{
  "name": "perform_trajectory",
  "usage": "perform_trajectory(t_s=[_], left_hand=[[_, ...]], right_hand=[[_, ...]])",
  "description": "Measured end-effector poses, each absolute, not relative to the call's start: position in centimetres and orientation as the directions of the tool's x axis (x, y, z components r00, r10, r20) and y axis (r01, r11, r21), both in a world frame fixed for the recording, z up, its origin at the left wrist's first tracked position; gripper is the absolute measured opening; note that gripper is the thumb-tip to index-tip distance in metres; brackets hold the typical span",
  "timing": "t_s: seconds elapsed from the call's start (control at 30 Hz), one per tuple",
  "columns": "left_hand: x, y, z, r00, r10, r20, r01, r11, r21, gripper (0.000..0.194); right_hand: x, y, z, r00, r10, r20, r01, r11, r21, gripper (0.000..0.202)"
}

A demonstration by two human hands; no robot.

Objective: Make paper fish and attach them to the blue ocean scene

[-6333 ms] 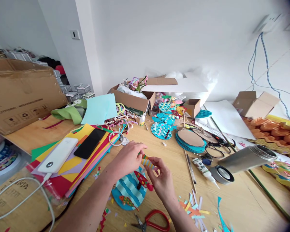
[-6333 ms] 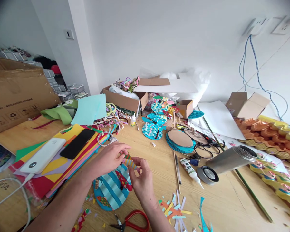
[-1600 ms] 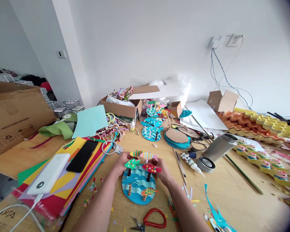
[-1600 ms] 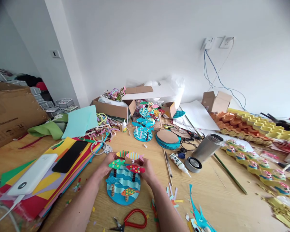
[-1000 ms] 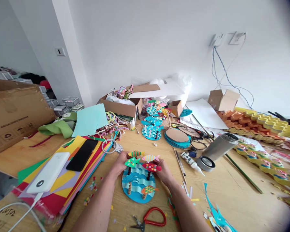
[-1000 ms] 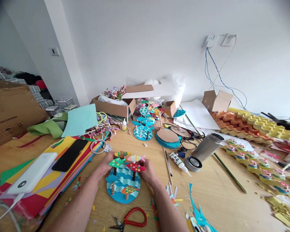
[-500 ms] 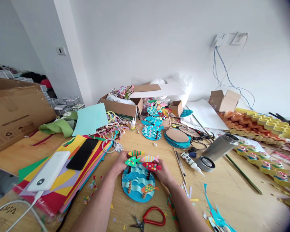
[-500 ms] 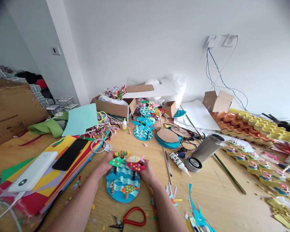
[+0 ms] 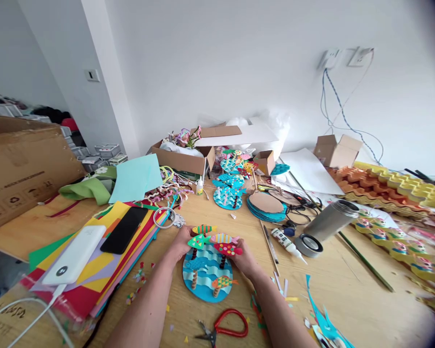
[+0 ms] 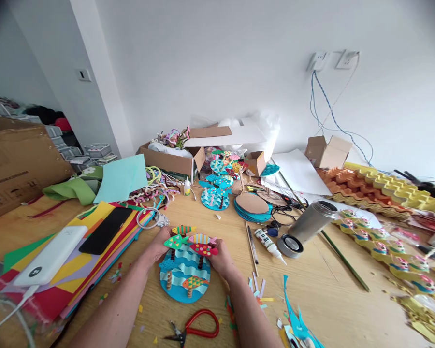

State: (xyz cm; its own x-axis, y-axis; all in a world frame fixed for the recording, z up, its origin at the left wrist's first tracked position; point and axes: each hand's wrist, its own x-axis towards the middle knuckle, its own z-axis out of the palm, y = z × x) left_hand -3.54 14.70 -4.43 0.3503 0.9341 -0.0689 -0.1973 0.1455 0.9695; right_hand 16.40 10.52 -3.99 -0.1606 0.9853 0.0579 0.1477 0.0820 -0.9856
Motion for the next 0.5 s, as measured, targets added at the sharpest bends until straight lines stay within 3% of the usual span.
perform_trajectory(t_s=[0.5], left_hand=[[-3.6, 14.9, -4.7, 0.374, 0.923, -0.093, -0.185, 0.172, 0.967, 0.038]], right_hand=[[16.2, 10.5, -3.3, -0.164, 0.986, 0.036, 0.12, 0.056, -0.991, 0.013]])
